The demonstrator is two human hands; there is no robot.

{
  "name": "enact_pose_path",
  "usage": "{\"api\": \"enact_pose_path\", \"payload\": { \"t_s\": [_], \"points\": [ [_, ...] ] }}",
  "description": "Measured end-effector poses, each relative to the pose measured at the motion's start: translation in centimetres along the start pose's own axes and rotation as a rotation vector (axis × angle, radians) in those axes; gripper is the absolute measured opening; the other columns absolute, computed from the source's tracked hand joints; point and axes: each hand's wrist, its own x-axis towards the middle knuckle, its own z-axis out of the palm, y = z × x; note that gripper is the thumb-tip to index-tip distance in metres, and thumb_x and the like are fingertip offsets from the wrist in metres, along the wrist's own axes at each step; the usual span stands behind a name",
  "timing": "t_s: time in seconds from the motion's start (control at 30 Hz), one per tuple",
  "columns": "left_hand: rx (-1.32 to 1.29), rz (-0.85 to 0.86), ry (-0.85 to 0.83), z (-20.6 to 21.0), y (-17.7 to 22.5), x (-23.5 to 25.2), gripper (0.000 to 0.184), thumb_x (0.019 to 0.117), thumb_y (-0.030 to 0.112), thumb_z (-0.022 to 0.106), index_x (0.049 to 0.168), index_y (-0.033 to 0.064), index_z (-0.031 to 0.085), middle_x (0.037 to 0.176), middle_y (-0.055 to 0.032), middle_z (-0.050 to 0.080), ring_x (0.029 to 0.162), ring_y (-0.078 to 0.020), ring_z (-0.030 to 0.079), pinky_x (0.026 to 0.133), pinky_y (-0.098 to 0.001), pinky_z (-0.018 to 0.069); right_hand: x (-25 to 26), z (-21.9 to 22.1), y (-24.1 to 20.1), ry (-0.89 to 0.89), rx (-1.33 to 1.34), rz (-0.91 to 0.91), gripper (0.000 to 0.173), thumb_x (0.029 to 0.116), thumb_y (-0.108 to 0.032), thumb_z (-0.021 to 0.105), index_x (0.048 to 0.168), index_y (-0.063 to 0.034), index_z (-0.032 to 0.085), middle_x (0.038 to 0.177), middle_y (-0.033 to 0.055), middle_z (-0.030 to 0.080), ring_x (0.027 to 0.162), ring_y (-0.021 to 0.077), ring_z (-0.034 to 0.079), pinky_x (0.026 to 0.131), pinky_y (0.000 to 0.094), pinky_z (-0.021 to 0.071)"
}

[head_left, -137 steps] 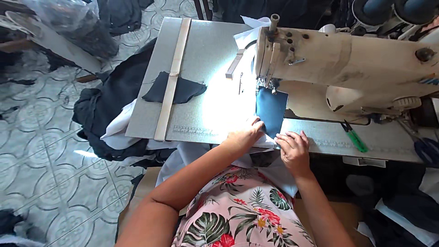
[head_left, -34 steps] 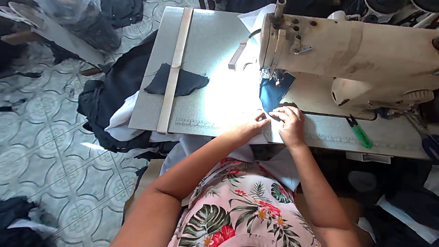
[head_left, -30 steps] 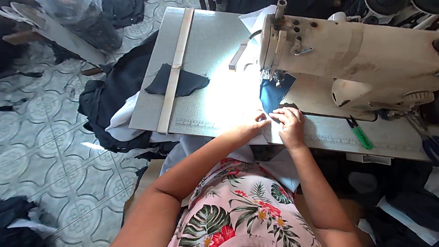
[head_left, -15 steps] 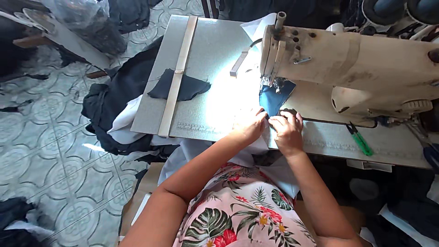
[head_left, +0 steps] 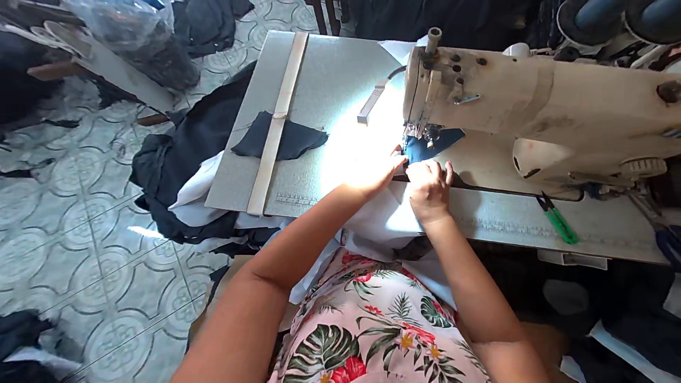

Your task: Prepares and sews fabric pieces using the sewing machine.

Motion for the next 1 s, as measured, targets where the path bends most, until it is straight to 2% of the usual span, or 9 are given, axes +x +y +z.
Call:
{"api": "enact_pose_path", "payload": {
  "t_s": [0.07,0.13,0.2,0.3,0.4,0.57,0.73,0.87,1.0],
  "points": [
    [-0.067,-0.004,-0.034,-0.2,0.4,-0.4,0.031,0.1010,0.001,0.050,0.125,0.0026,0.070,0.134,-0.0176,0.065,0.116,-0.0336,0.067,0.097,-0.0489,0.0532,0.1,0.1,-0.1,-0.010,0.016,0.020,0.018,0.0950,-0.002,0.058,0.100,-0.0063,0.075,0.107,0.0118,0.074,0.118,0.0355,0.065,0.110,0.0710,0.0321],
    [-0.148,0.012,-0.011,0.2,0.9,-1.1,0.027,0.1018,-0.002,0.049,0.118,-0.0014,0.070,0.120,-0.0163,0.069,0.104,-0.0302,0.070,0.090,-0.0442,0.0566,0.3,-0.1,0.3,-0.032,0.036,0.035,0.018,0.0946,-0.005,0.060,0.101,-0.0088,0.077,0.109,0.0102,0.074,0.115,0.0342,0.065,0.106,0.0658,0.0399],
    [-0.155,0.010,0.000,0.5,1.2,-2.0,0.029,0.1007,-0.005,0.048,0.119,0.0009,0.070,0.119,-0.0134,0.070,0.101,-0.0275,0.071,0.088,-0.0421,0.0580,0.4,-0.3,0.7,-0.044,0.059,0.040,0.018,0.0938,-0.007,0.064,0.102,-0.0129,0.078,0.109,0.0075,0.074,0.112,0.0313,0.065,0.099,0.0579,0.0460],
    [-0.133,-0.003,0.001,-0.1,1.6,-2.5,0.030,0.1013,-0.003,0.049,0.122,0.0045,0.071,0.123,-0.0106,0.070,0.106,-0.0256,0.071,0.091,-0.0405,0.0574,0.4,0.0,1.3,-0.017,0.112,0.047,0.020,0.0929,-0.005,0.065,0.102,-0.0149,0.079,0.108,0.0060,0.075,0.108,0.0281,0.066,0.095,0.0504,0.0485],
    [-0.131,-0.010,-0.001,-1.1,2.5,-2.6,0.030,0.0995,-0.004,0.053,0.120,0.0037,0.073,0.122,-0.0130,0.072,0.109,-0.0294,0.070,0.095,-0.0426,0.0554,0.3,0.1,1.5,0.002,0.126,0.044,0.019,0.0931,-0.006,0.065,0.101,-0.0150,0.080,0.109,0.0052,0.075,0.110,0.0273,0.067,0.096,0.0504,0.0482],
    [0.006,0.022,-0.019,0.3,1.1,-3.0,0.034,0.1013,-0.001,0.049,0.125,0.0089,0.071,0.132,-0.0079,0.069,0.115,-0.0277,0.069,0.093,-0.0475,0.0559,0.4,0.0,1.5,0.007,0.154,0.075,0.025,0.0919,-0.001,0.061,0.101,-0.0147,0.079,0.108,0.0033,0.076,0.112,0.0267,0.067,0.098,0.0499,0.0479],
    [0.020,0.036,0.045,0.7,1.0,-3.2,0.033,0.0988,-0.003,0.052,0.121,0.0098,0.073,0.127,-0.0074,0.071,0.113,-0.0279,0.070,0.093,-0.0494,0.0556,0.3,0.0,1.6,-0.005,0.177,0.076,0.022,0.0920,-0.001,0.064,0.101,-0.0146,0.079,0.108,0.0037,0.076,0.113,0.0273,0.067,0.098,0.0515,0.0482],
    [0.030,0.043,0.045,0.8,0.9,-3.2,0.033,0.0994,-0.002,0.052,0.122,0.0105,0.072,0.128,-0.0072,0.071,0.114,-0.0269,0.069,0.093,-0.0467,0.0560,0.3,0.4,1.9,-0.007,0.185,0.099,0.023,0.0956,-0.006,0.061,0.102,-0.0178,0.080,0.110,-0.0002,0.077,0.116,0.0223,0.066,0.103,0.0478,0.0461],
    [-0.004,0.057,0.038,0.5,1.0,-3.2,0.033,0.0990,-0.004,0.052,0.122,0.0086,0.072,0.127,-0.0084,0.070,0.112,-0.0269,0.069,0.094,-0.0458,0.0559,0.3,0.4,1.9,-0.007,0.191,0.100,0.024,0.0957,-0.006,0.061,0.102,-0.0183,0.080,0.110,-0.0007,0.077,0.116,0.0221,0.066,0.103,0.0476,0.0458]
  ]
}}
